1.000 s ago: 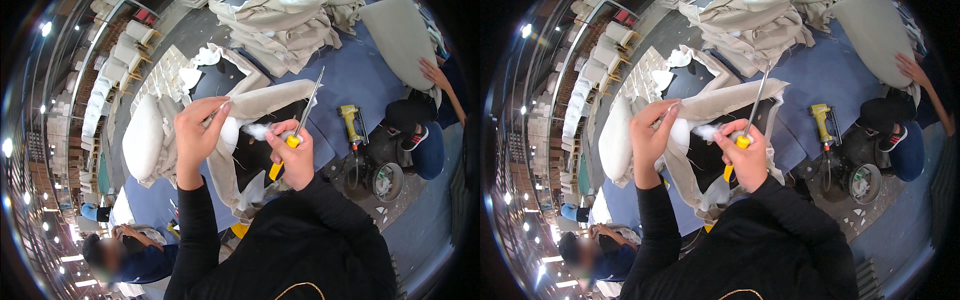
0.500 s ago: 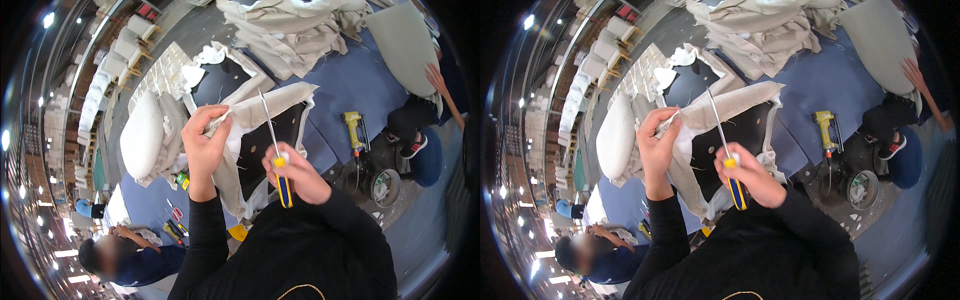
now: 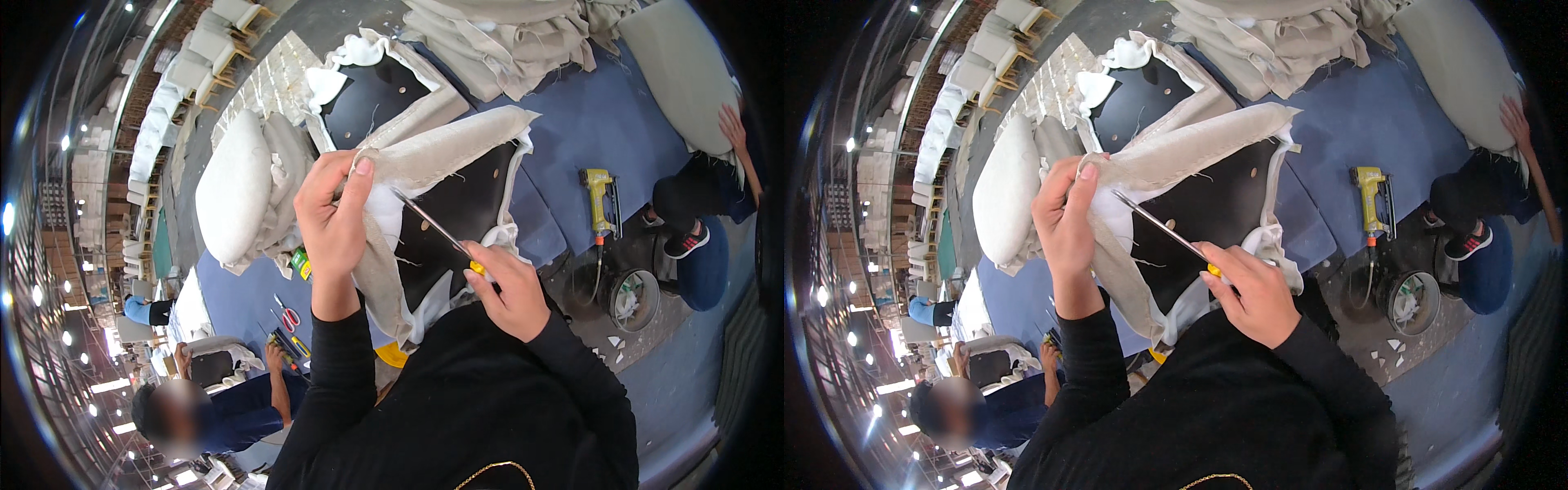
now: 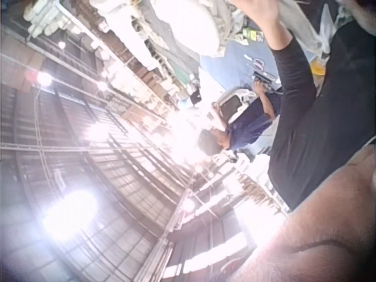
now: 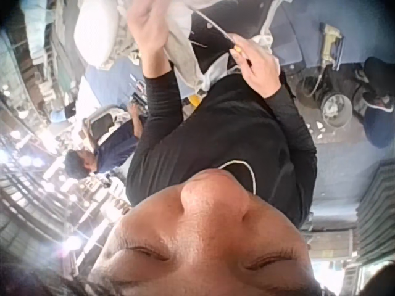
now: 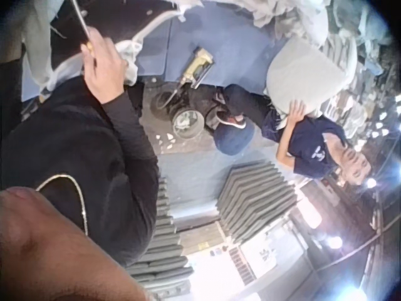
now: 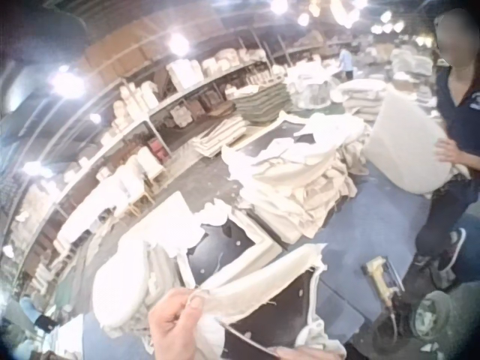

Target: The person uses a screwdriver to push white stuffing material into a beige fabric cushion cover. They repeatedly insert the tool to distribute the filling and smooth the surface of the cushion. The person handles the cushion with both hands to adjust the shape and ensure even filling.

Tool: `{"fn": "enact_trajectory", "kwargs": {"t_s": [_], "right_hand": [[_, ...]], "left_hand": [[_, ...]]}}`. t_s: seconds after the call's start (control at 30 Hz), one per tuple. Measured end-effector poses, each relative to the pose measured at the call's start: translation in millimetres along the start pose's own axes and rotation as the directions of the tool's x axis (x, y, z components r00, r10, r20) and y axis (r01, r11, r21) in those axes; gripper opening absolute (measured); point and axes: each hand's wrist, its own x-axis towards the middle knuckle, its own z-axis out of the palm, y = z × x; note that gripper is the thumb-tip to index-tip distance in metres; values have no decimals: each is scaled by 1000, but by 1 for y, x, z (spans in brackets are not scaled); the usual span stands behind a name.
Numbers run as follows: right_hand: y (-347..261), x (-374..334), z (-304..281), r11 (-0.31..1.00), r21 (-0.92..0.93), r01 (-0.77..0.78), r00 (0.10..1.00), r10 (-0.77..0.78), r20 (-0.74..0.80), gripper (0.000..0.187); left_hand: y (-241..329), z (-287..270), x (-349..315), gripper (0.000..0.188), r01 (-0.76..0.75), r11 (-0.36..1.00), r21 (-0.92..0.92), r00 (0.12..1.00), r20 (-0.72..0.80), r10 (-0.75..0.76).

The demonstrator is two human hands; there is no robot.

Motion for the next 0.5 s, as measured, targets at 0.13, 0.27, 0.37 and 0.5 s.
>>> {"fn": "enact_trajectory", "kwargs": {"t_s": [0.13, 0.27, 0.37, 0.5], "right_hand": [[-3, 7, 8, 999, -33, -5, 1000, 5, 10, 41], [3, 5, 17, 997, -66, -28, 1000, 28, -3, 43], [4, 4, 20, 998, -52, -40, 999, 40, 9, 42], [-1, 12, 20, 990, 131, -54, 998, 50, 31, 39]], "left_hand": [[-1, -1, 1, 17, -11, 1000, 1, 1000, 4, 11], [-2, -3, 2, 17, -15, 1000, 4, 1000, 25, 15], [-2, -3, 1, 16, -47, 999, -18, 998, 40, 48], [0, -5, 0, 14, -244, 970, 11, 963, 117, 241]]}}
